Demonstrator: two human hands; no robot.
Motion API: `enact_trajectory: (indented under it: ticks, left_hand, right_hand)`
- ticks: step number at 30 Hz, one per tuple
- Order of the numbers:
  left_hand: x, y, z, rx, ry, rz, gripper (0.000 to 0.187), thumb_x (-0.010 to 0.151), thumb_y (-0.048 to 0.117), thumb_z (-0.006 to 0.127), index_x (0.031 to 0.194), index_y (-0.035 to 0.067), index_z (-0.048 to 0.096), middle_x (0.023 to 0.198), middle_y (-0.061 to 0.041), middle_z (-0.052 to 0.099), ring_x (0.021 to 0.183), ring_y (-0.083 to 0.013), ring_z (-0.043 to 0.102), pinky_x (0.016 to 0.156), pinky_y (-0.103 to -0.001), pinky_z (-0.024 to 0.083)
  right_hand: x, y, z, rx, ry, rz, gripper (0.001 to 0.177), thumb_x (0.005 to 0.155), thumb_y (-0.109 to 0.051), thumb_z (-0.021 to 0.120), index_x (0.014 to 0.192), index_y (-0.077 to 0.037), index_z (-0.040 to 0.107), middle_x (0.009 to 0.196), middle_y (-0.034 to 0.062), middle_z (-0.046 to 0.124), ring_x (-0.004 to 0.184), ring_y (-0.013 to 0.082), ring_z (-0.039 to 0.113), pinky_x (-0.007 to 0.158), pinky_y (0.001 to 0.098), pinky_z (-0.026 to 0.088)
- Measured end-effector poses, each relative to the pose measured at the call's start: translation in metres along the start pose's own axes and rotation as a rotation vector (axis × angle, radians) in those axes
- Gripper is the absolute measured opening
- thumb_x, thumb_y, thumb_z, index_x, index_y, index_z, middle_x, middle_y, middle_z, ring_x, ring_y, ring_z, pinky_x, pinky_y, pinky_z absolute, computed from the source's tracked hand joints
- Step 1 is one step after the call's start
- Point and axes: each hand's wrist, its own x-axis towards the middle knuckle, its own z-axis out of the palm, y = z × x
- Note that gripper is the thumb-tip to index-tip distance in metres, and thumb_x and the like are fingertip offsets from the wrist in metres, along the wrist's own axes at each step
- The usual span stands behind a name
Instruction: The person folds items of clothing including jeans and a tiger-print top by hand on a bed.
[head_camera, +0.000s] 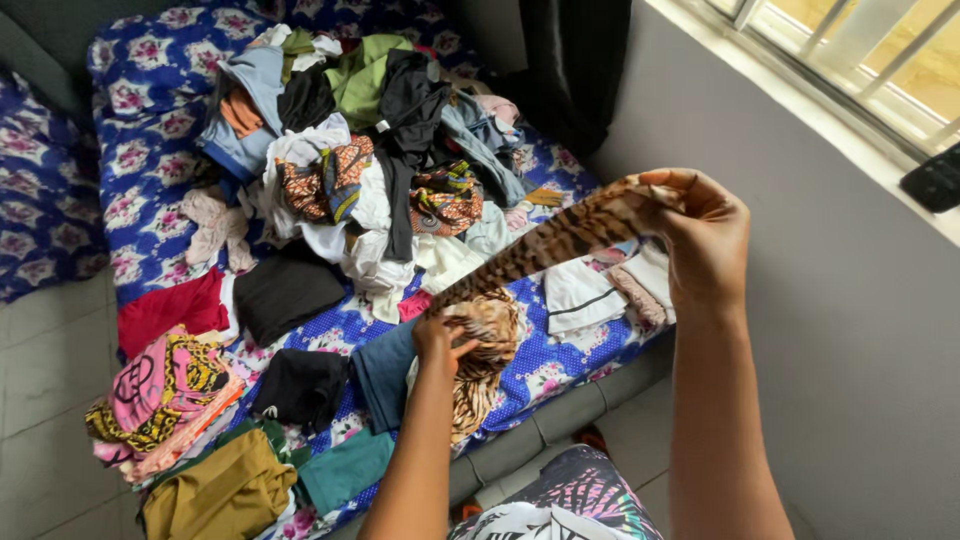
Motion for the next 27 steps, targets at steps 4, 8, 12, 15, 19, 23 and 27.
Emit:
enact_trajectory:
  ticks: [4, 8, 12, 15, 19, 23, 27]
  left_hand:
    - [-0.005, 0.002, 0.012, 0.017, 0.112, 0.016, 0.041, 0.103, 0.028, 0.045, 0.142, 0.018, 0.053, 0.132, -0.005, 0.062, 0.111, -0.0288, 0.062, 0.078, -0.057, 0.06]
    - [-0.035, 0.025, 0.057, 0.03, -0.023, -0.01, 0.041, 0.106, 0.032, 0.04, 0.131, 0.01, 0.063, 0.113, -0.007, 0.073, 0.096, -0.0258, 0.071, 0.076, -0.046, 0.059]
    - [-0.093, 0.051, 0.122, 0.036, -0.306, 0.464, 0.029, 0.101, 0.02, 0.054, 0.109, -0.001, 0.072, 0.099, -0.009, 0.074, 0.087, -0.0198, 0.071, 0.08, -0.036, 0.059]
    - [-0.144, 0.069, 0.155, 0.026, -0.405, 0.656, 0.025, 0.101, 0.021, 0.064, 0.114, 0.002, 0.073, 0.103, -0.006, 0.07, 0.092, -0.0158, 0.065, 0.084, -0.031, 0.053]
    - [-0.181, 0.074, 0.157, 0.031, -0.472, 0.969, 0.031, 0.095, 0.019, 0.073, 0.121, 0.004, 0.065, 0.113, -0.002, 0.07, 0.106, -0.0142, 0.066, 0.096, -0.03, 0.054]
    - [-0.169, 0.038, 0.137, 0.633, 0.055, 1.528, 0.063, 0.079, 0.02, 0.088, 0.128, -0.006, 0.059, 0.119, -0.017, 0.064, 0.112, -0.0282, 0.059, 0.093, -0.04, 0.046]
    - [-0.121, -0.007, 0.112, 0.59, 0.139, 0.773, 0.042, 0.083, 0.023, 0.074, 0.12, 0.004, 0.069, 0.109, -0.012, 0.075, 0.102, -0.0245, 0.07, 0.091, -0.038, 0.055]
  right_hand:
    - [0.009, 0.023, -0.01, -0.01, 0.053, -0.009, 0.012, 0.098, -0.001, 0.076, 0.107, 0.004, 0.071, 0.096, 0.0079, 0.074, 0.084, 0.0122, 0.071, 0.076, 0.0239, 0.058]
    - [0.035, 0.049, -0.016, -0.063, -0.154, 0.176, 0.03, 0.093, -0.019, 0.08, 0.112, 0.002, 0.069, 0.095, 0.0068, 0.072, 0.084, 0.0152, 0.07, 0.074, 0.029, 0.059]
    - [0.046, 0.108, -0.007, -0.53, -0.962, 0.106, 0.077, 0.076, -0.013, 0.089, 0.142, -0.012, 0.049, 0.134, 0.0111, 0.062, 0.117, 0.0243, 0.062, 0.095, 0.0368, 0.049]
    - [0.041, 0.158, 0.002, -0.386, -1.038, 0.214, 0.076, 0.078, -0.011, 0.082, 0.144, -0.012, 0.045, 0.127, 0.0115, 0.068, 0.113, 0.0239, 0.062, 0.093, 0.0411, 0.057]
    - [0.073, 0.157, -0.014, 0.033, -0.747, 0.501, 0.037, 0.101, -0.018, 0.057, 0.131, 0.002, 0.064, 0.115, 0.0151, 0.074, 0.097, 0.0288, 0.074, 0.079, 0.0502, 0.064]
    - [0.092, 0.123, 0.0, 0.416, -0.622, 0.683, 0.037, 0.1, -0.027, 0.052, 0.132, -0.01, 0.054, 0.117, 0.0076, 0.072, 0.101, 0.0238, 0.075, 0.08, 0.0505, 0.063]
    - [0.095, 0.101, 0.007, 0.638, -0.774, 0.612, 0.044, 0.114, -0.031, 0.053, 0.14, 0.005, 0.054, 0.127, 0.0193, 0.066, 0.108, 0.0314, 0.07, 0.086, 0.0502, 0.061]
